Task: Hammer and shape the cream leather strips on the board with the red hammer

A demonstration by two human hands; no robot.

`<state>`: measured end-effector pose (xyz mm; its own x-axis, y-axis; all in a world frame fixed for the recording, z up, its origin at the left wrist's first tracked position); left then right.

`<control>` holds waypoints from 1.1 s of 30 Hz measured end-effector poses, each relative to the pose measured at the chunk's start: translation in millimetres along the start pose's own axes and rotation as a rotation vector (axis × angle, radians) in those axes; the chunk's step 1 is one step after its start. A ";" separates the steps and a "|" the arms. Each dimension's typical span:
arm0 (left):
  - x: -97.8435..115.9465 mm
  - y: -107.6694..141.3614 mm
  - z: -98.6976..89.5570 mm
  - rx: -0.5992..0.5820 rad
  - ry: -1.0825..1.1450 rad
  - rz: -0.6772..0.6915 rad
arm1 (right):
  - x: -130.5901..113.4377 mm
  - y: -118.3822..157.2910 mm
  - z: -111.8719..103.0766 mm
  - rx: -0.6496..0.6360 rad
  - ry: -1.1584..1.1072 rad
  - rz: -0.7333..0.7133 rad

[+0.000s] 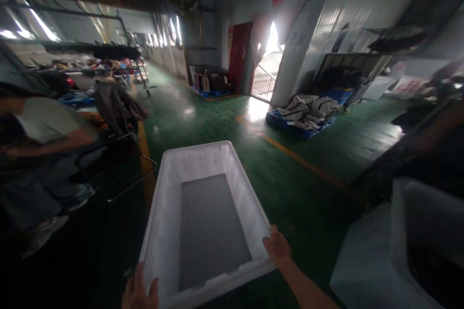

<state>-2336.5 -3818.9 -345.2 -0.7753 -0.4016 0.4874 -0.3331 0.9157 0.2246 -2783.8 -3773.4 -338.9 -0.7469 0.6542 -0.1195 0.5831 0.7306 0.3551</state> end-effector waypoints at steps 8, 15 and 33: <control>188.2 -308.2 40.6 0.003 -0.007 0.008 | -201.0 -327.9 -88.9 -0.113 -0.044 -0.028; 322.6 -586.8 71.4 0.030 0.055 0.059 | -377.9 -585.3 -152.6 -0.161 -0.049 -0.079; 670.3 -1329.5 123.3 0.303 -0.128 0.209 | -894.1 -1255.4 -315.1 -0.120 0.001 -0.242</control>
<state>-2479.4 -5304.2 -421.1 -0.8976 -0.2191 0.3826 -0.2895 0.9473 -0.1368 -2948.8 -5337.2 -385.7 -0.8601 0.4633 -0.2136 0.3458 0.8372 0.4237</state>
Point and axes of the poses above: each hand's wrist, its own y-axis away from the middle knuckle, its own z-axis out of the palm, x = y × z, the point moved 1 cm from there along -y, towards the middle knuckle, and after that the axes turned 10 degrees about y, right-handed, at the moved point
